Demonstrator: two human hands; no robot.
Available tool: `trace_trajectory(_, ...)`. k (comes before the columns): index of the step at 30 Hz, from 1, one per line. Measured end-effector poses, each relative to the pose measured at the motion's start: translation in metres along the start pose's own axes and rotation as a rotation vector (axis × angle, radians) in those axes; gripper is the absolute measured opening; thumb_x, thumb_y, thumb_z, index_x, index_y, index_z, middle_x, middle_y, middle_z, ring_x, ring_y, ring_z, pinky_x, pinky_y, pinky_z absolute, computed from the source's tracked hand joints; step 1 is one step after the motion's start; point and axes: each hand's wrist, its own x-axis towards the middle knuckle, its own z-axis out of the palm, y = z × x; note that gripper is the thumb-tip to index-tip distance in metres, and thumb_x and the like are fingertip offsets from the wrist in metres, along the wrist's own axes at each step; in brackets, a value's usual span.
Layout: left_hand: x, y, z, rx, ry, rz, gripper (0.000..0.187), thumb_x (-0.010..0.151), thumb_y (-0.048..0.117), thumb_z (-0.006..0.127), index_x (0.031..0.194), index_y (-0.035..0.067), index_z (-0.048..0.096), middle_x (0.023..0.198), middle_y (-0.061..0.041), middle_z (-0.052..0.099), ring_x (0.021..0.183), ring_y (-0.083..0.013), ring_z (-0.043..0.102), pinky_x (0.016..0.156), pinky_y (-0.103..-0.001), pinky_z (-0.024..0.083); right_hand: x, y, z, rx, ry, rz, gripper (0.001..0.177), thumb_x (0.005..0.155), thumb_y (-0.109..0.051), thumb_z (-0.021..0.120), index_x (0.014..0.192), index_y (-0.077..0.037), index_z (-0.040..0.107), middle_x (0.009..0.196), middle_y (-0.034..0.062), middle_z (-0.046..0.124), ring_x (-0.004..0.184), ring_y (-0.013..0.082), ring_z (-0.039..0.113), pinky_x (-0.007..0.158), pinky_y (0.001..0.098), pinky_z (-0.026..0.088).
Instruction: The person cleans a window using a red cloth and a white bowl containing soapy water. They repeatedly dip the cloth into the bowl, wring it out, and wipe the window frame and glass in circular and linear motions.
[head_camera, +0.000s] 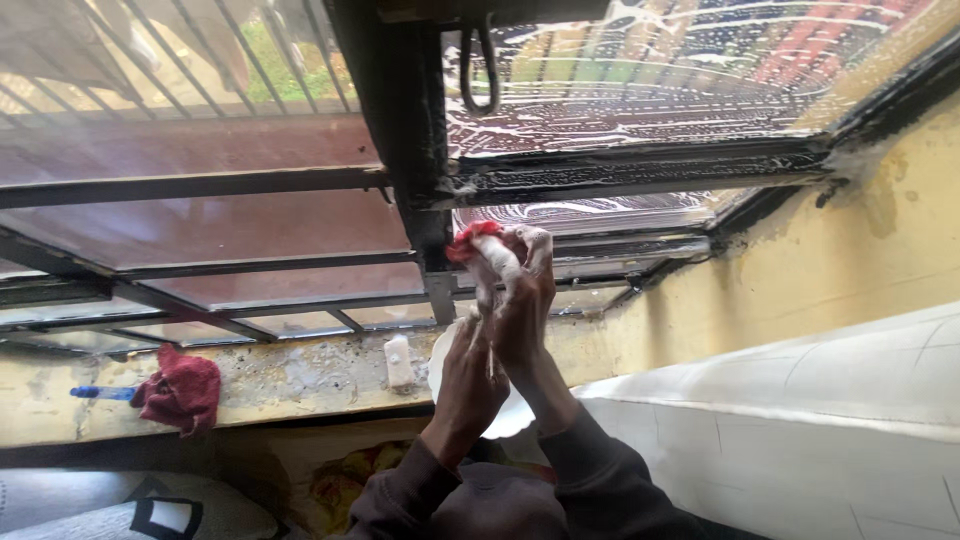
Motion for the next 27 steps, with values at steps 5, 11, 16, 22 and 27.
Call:
trace_trajectory(5, -0.005, -0.009, -0.007, -0.002, -0.124, -0.156, 0.043, 0.082, -0.006, 0.058, 0.124, -0.008, 0.059, 0.122, -0.029, 0.064, 0.117, -0.0449, 0.062, 0.105, -0.053, 0.051, 0.019, -0.018, 0.022, -0.113, 0.316, -0.230, 0.026, 0.094, -0.016, 0.079, 0.117, -0.007, 0.072, 0.111, 0.0094, 0.061, 0.100, 0.0185, 0.063, 0.075, 0.0308, 0.060)
trace_trajectory(11, -0.002, -0.015, 0.005, 0.174, 0.188, 0.070, 0.053, 0.089, 0.004, 0.067, 0.134, -0.018, 0.051, 0.129, -0.040, 0.057, 0.122, -0.0541, 0.055, 0.104, -0.056, 0.046, 0.016, -0.011, 0.024, -0.020, 0.234, -0.342, 0.024, 0.105, -0.010, 0.070, 0.128, -0.005, 0.067, 0.123, 0.0066, 0.062, 0.113, 0.0211, 0.065, 0.087, 0.0302, 0.065)
trace_trajectory(16, 0.000, -0.007, 0.010, -0.053, 0.111, -0.199, 0.034, 0.093, 0.002, 0.056, 0.125, -0.010, 0.055, 0.126, -0.029, 0.062, 0.114, -0.0421, 0.067, 0.098, -0.047, 0.057, 0.009, -0.008, -0.002, -0.229, 0.058, -0.411, 0.035, 0.093, -0.004, 0.076, 0.126, -0.006, 0.066, 0.126, 0.0123, 0.059, 0.111, 0.0240, 0.065, 0.089, 0.0334, 0.062)
trace_trajectory(22, 0.010, 0.020, 0.011, 0.045, 0.264, -0.078, 0.042, 0.091, 0.001, 0.054, 0.132, -0.008, 0.052, 0.138, -0.032, 0.053, 0.125, -0.0444, 0.060, 0.107, -0.049, 0.052, 0.032, 0.001, 0.004, 0.056, 0.134, -0.484, 0.049, 0.100, -0.003, 0.077, 0.144, -0.009, 0.056, 0.139, 0.0080, 0.055, 0.114, 0.0187, 0.071, 0.093, 0.0297, 0.063)
trace_trajectory(27, 0.024, 0.047, 0.006, 0.071, 0.370, 0.062, 0.050, 0.094, 0.000, 0.052, 0.144, 0.001, 0.047, 0.160, -0.027, 0.038, 0.153, -0.0417, 0.034, 0.125, -0.052, 0.035, 0.039, 0.033, -0.028, 0.175, 0.124, -0.145, 0.038, 0.103, -0.002, 0.069, 0.140, -0.004, 0.058, 0.140, 0.0107, 0.054, 0.109, 0.0194, 0.069, 0.087, 0.0298, 0.061)
